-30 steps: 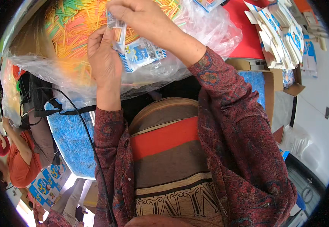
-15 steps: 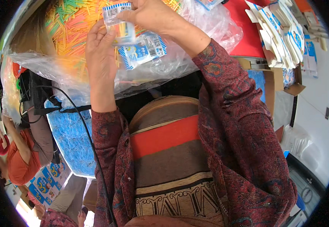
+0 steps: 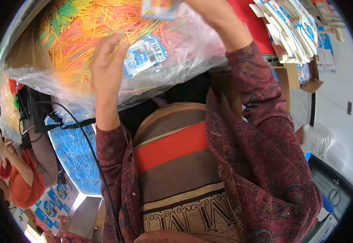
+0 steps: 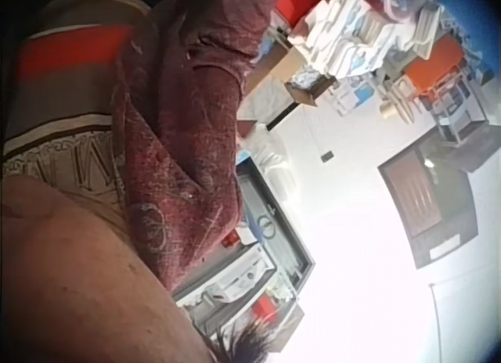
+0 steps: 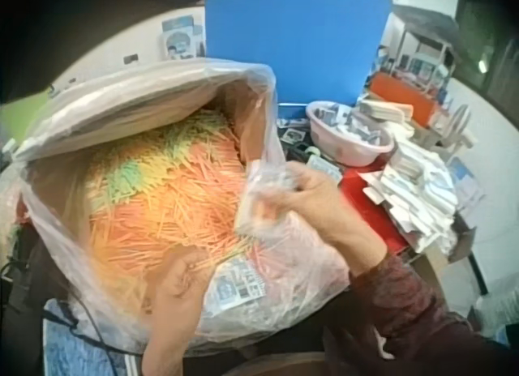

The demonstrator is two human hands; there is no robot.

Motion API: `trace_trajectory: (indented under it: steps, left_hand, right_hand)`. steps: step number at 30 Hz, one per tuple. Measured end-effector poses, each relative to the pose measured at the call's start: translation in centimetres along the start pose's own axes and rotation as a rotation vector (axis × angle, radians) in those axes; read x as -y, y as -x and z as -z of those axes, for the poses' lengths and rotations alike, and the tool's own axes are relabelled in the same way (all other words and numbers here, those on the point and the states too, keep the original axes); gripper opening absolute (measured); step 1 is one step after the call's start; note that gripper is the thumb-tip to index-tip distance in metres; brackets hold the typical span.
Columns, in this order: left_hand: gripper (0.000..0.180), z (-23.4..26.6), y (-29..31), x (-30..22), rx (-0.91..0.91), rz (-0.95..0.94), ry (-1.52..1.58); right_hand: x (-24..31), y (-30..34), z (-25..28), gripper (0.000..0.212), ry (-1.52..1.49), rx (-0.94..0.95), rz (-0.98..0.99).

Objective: Manually packaging small rubber bands and blue packets into bags and boxes.

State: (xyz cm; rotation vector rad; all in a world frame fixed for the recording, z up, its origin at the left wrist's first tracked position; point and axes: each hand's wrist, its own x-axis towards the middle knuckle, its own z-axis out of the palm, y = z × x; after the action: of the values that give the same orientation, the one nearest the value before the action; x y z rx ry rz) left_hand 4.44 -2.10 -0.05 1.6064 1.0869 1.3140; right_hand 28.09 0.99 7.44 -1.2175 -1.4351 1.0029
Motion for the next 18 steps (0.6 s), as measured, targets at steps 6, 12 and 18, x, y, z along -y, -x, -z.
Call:
trace_trajectory:
  steps: [6,12,18]
  left_hand:
    - [0.027,-1.0,1.1,1.2,0.145,-0.285,-0.669]
    - [0.026,-1.0,0.8,1.4,0.156,-0.282,-0.764]
    - [0.017,-1.5,0.4,1.6,0.157,-0.251,-0.851]
  right_hand:
    - [-5.8,-1.4,9.6,0.018,0.162,-0.416,-0.014]
    - [-9.2,-1.8,9.1,0.023,0.721,-0.517,0.054]
    - [-8.4,-1.6,9.2,0.031,1.154,-0.488,0.236]
